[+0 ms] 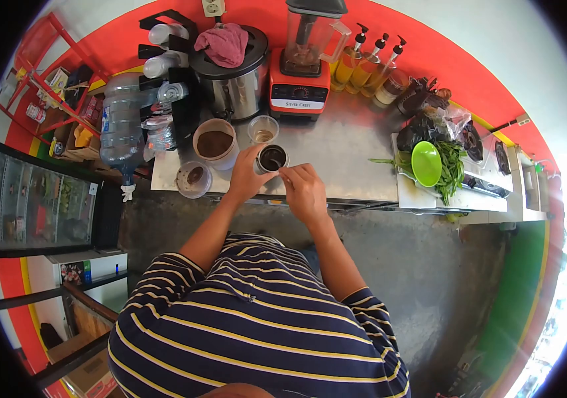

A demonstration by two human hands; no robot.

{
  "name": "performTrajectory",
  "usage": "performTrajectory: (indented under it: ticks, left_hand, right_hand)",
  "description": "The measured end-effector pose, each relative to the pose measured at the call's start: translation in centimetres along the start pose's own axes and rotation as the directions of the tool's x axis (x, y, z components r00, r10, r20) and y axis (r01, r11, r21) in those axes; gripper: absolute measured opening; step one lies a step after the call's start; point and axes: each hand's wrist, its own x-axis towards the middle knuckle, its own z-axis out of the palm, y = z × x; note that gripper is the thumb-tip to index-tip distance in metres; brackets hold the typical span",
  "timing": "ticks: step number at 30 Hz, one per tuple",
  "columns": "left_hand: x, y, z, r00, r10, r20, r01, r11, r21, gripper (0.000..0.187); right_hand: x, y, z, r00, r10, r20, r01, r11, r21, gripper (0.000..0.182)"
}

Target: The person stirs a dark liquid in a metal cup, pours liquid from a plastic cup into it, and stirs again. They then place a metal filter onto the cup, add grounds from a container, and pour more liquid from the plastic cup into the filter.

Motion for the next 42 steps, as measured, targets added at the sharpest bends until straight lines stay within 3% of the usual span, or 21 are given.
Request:
performTrajectory:
  ticks: [7, 13, 18, 21, 31, 39, 42]
  left_hand:
    - [0.1, 0.5, -0.5, 0.996, 0.093, 0.009, -0.092, 0.996, -0.012, 0.075]
    - [0.1, 0.7, -0.8, 0.997, 0.072, 0.014, -0.072, 0.997, 0.005, 0.076]
    - [-0.1, 0.2, -0.7, 0.994, 0.111, 0.011, -0.111, 0.994, 0.000, 0.077]
    - [-0.3, -0.1, -0.5, 0.996, 0.087, 0.001, -0.087, 0.996, -0.016, 0.081]
    - [-0.5, 0.0, -0.9, 0.998, 0.052, -0.025, -0.053, 0.998, -0.025, 0.078]
    - [-0.3, 0.1, -0.8, 0.999, 0.050, 0.008, -0.050, 0.998, -0.037, 0.075]
    - [-0.2, 0.0, -1.0, 0.997, 0.072, 0.022, -0.071, 0.996, -0.045, 0.075]
  right_hand:
    - [1.4, 0.3, -0.3, 0.999, -0.042, -0.035, 0.042, 0.999, -0.017, 0.018]
    - [0.0, 0.6, -1.0, 0.982, -0.168, 0.088, 0.170, 0.985, -0.019, 0.021]
    - [1.5, 1.2, -1.0, 0.991, -0.130, -0.015, 0.129, 0.989, -0.071, 0.022]
    - [2.9, 1.0, -0.6, 0.973, -0.230, 0.030, 0.232, 0.966, -0.114, 0.025]
    - [-1.9, 0.5, 0.4, 0.942, -0.297, 0.156, 0.316, 0.941, -0.118, 0.029]
    - [-1.2, 0.6, 0.2, 0.985, -0.168, 0.043, 0.172, 0.979, -0.113, 0.034]
    - [-2.0, -0.4, 0.5, 0.972, -0.224, 0.076, 0.228, 0.972, -0.050, 0.031]
